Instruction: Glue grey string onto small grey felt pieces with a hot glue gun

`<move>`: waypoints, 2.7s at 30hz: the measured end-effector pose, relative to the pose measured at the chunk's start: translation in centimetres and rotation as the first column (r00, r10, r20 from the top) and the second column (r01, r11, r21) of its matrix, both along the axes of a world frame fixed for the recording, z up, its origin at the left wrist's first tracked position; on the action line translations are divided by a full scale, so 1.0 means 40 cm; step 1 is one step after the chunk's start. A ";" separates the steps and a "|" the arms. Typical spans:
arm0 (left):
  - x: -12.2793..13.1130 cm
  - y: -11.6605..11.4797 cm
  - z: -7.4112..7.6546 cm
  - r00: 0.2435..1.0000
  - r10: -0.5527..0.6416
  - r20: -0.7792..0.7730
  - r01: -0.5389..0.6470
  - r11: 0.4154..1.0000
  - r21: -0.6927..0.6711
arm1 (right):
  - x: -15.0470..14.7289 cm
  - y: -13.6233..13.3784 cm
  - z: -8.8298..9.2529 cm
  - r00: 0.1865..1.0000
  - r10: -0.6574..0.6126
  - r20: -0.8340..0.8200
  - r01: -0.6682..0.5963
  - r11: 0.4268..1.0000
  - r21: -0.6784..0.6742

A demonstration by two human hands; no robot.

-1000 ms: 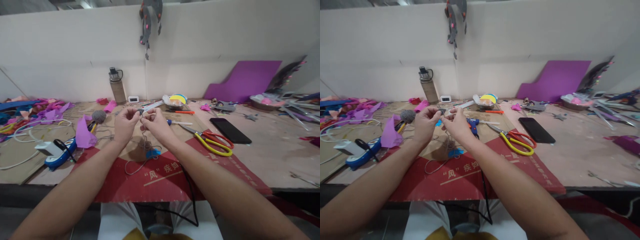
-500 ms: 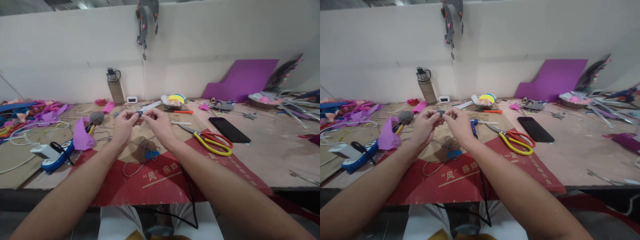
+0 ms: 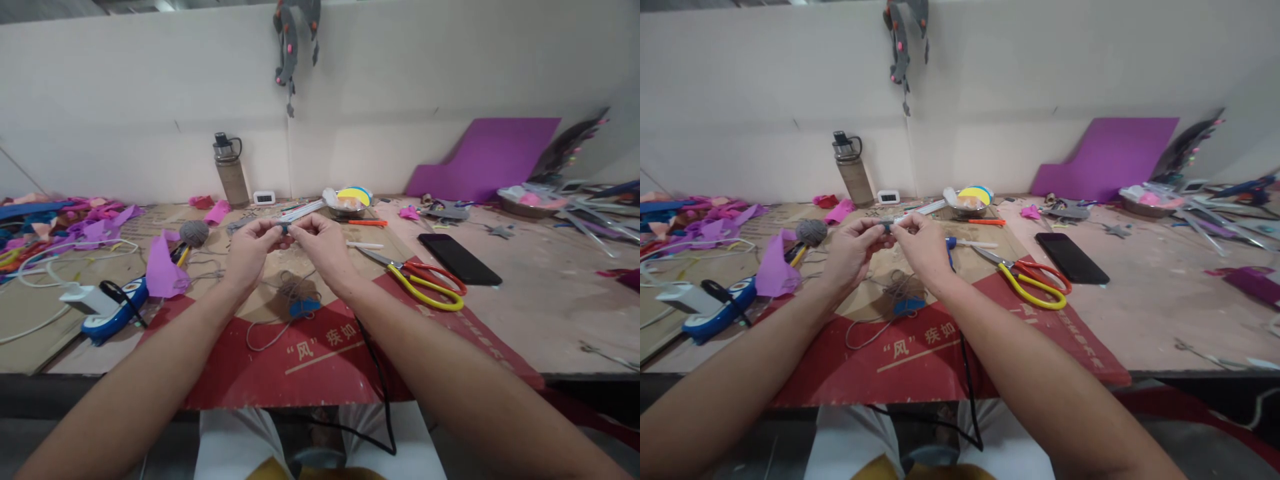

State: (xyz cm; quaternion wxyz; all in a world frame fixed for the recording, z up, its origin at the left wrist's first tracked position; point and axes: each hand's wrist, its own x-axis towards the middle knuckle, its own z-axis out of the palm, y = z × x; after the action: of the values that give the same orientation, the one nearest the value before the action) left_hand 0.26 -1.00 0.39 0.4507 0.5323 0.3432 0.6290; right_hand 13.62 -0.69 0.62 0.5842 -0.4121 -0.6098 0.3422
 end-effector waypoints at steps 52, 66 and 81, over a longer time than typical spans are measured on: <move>-0.004 0.007 0.008 0.994 0.049 -0.100 -0.056 0.996 -0.074 | 0.021 -0.014 -0.009 0.989 -0.092 0.113 0.087 0.995 0.049; -0.006 -0.004 0.019 0.984 -0.171 -0.037 0.164 0.974 -0.153 | 0.030 0.006 -0.015 1.000 -0.013 0.022 0.015 0.997 -0.081; -0.025 0.017 0.024 0.968 -0.247 0.037 0.241 0.884 -0.401 | 0.039 -0.001 0.002 0.987 0.112 -0.113 -0.149 0.906 -0.396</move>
State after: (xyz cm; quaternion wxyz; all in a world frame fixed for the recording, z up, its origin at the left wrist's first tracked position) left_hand -0.73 -0.33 1.36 0.6233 0.4721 0.3987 0.4792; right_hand 15.19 -0.73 0.71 0.4887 -0.4665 -0.5260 0.5166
